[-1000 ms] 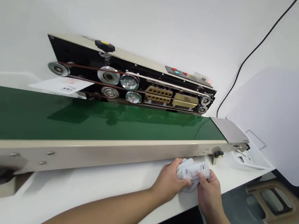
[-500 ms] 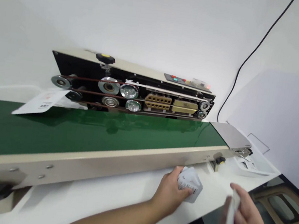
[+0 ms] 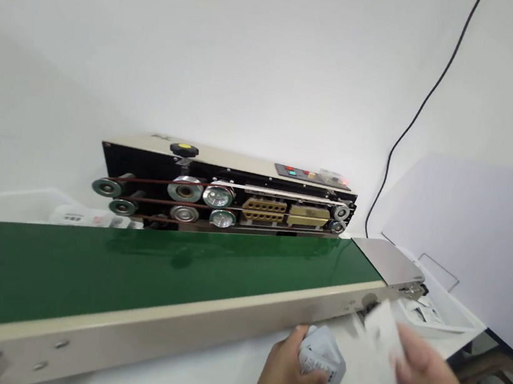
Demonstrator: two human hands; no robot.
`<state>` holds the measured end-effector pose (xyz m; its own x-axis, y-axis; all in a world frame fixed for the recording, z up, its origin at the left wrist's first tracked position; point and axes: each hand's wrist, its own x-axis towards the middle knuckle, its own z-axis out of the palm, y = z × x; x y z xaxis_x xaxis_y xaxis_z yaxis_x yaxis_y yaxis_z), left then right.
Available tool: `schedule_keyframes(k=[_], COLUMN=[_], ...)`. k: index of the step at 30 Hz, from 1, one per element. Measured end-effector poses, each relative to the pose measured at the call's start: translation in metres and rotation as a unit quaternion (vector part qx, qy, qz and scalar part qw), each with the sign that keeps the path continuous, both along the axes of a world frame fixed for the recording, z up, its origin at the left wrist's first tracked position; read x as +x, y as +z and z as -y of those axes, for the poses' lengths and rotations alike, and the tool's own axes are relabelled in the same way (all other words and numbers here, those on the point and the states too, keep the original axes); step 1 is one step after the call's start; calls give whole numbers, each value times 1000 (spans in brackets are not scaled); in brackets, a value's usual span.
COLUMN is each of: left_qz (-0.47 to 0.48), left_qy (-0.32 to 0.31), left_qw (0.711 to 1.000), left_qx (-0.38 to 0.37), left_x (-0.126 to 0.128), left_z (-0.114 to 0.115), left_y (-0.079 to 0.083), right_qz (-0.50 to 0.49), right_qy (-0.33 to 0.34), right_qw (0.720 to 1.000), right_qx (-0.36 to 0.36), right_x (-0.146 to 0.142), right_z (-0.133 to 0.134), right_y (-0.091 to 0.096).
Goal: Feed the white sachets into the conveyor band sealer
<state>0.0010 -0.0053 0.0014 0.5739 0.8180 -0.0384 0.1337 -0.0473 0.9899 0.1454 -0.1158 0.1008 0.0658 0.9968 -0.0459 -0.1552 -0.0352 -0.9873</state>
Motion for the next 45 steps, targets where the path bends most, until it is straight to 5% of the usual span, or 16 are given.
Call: schedule_keyframes(k=[6,13,38,45], left_qz=[-24,-46,-46,-27], left_qy=[4,-21,-4,-1], left_qw=[1000,999,999,999], left_qx=[5,11,14,24], left_x=[0,-3,-3,-3], left_z=[-2,-6,-2,1], left_y=[-1,3,6,2], right_qz=[45,112,139,251], right_qy=[-275,-341,-279,-284], right_qw=[959,929,944,922], right_qx=[-45,-89,-110,-81], right_x=[53,77,43,41], right_z=[-116,-178,-195,-177], right_y=[63,69,64,62])
